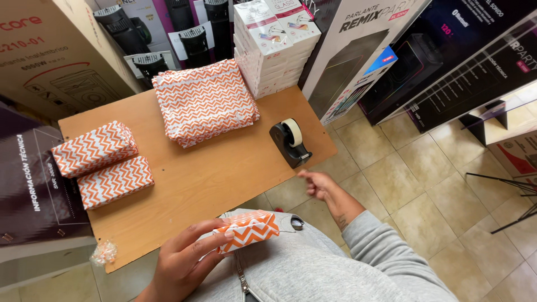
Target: The person wraps small rectangular boxes with orange and white chevron-patterned paper. They fold the paper around each box, tuck the ends, and secure the package with clear tape from a dispenser. The wrapped boxes are stacked on the table.
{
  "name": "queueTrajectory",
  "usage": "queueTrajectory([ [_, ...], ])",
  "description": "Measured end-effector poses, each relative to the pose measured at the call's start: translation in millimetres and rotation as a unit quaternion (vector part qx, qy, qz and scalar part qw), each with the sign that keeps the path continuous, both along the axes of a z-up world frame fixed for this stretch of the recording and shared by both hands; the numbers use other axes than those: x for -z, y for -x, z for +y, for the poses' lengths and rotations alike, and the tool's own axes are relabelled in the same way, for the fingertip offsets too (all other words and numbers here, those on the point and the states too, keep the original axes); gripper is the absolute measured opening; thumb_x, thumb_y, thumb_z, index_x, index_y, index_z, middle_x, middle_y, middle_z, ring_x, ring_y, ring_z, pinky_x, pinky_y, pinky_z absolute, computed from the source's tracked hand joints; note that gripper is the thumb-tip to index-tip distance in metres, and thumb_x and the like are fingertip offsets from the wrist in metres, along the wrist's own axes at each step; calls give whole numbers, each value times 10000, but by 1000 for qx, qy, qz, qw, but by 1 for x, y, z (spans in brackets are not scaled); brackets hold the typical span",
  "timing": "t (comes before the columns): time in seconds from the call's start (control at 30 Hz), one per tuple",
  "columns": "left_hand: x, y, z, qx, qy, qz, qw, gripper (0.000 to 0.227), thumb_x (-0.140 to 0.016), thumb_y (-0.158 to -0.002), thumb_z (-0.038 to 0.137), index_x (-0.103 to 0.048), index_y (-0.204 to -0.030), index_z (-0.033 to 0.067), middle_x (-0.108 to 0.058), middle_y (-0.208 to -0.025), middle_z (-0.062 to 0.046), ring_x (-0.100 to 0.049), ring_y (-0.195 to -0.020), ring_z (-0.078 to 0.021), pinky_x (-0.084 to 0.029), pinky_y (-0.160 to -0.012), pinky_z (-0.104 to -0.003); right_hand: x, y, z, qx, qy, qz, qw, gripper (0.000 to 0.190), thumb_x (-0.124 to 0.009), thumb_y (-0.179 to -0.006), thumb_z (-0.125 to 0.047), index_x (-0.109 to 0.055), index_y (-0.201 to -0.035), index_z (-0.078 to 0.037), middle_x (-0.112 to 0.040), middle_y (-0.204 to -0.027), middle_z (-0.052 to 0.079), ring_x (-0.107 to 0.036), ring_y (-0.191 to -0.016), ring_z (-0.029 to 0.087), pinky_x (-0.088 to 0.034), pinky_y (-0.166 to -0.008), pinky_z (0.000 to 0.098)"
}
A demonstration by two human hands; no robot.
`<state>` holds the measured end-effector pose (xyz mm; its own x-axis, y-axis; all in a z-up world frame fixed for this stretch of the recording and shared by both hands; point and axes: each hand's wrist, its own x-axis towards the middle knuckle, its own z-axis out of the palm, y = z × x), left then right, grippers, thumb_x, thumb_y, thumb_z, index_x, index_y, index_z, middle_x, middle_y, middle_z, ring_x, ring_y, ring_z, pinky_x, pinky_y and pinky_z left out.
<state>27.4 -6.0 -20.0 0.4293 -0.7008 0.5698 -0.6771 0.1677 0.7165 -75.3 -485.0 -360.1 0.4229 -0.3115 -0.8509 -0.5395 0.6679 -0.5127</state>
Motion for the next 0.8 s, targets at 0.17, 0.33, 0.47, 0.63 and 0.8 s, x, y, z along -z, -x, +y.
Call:
queueTrajectory([
  [0.17, -15, 0, -1, -14, -2, -82, 997, 260, -752, -1080, 140, -790, -1334, 100, -779, -1388, -201, -861, -1162, -314, -692, -999, -389, -141, -17, 73, -135, -258, -193, 937, 151, -692, -1124, -259, -694, -1005, -165, -412, -760, -93, -328, -632, 73, -267, -539, 228],
  [0.33, -27, 0, -10, -45, -14, -162, 986, 233, -796, -1074, 119, -802, -1305, 94, -785, -1340, -191, -839, -1084, -314, -667, -928, -418, -369, -18, 140, -315, -2, -423, 850, 368, -750, -1085, -342, -738, -903, -22, -499, -824, 11, -353, -675, 107, -287, -617, 272],
  [0.47, -24, 0, -9, -62, -28, -256, 964, 276, -631, -1172, 95, -754, -1418, 106, -727, -1444, -236, -799, -1219, -391, -662, -1039, -510, -425, -17, 176, -469, 438, -426, 638, 229, -779, -1090, -291, -771, -919, -139, -619, -848, -20, -585, -759, 140, -450, -677, 303],
  [0.63, -37, 3, -12, -81, -31, -284, 955, 276, -620, -1189, 109, -739, -1436, 85, -721, -1435, -235, -786, -1244, -407, -648, -1043, -514, -411, -25, 183, -516, 569, -331, 548, 322, -821, -1045, -443, -701, -855, -212, -636, -838, -54, -674, -765, 178, -521, -638, 391],
  [0.8, -36, 4, -14, -90, -3, -301, 949, 246, -623, -1175, 108, -784, -1346, 37, -740, -1361, -269, -807, -1230, -427, -682, -1084, -552, -399, -33, 174, -530, 674, -220, 466, 536, -773, -960, -762, -821, -720, -285, -658, -712, -66, -706, -671, 209, -453, -519, 474],
])
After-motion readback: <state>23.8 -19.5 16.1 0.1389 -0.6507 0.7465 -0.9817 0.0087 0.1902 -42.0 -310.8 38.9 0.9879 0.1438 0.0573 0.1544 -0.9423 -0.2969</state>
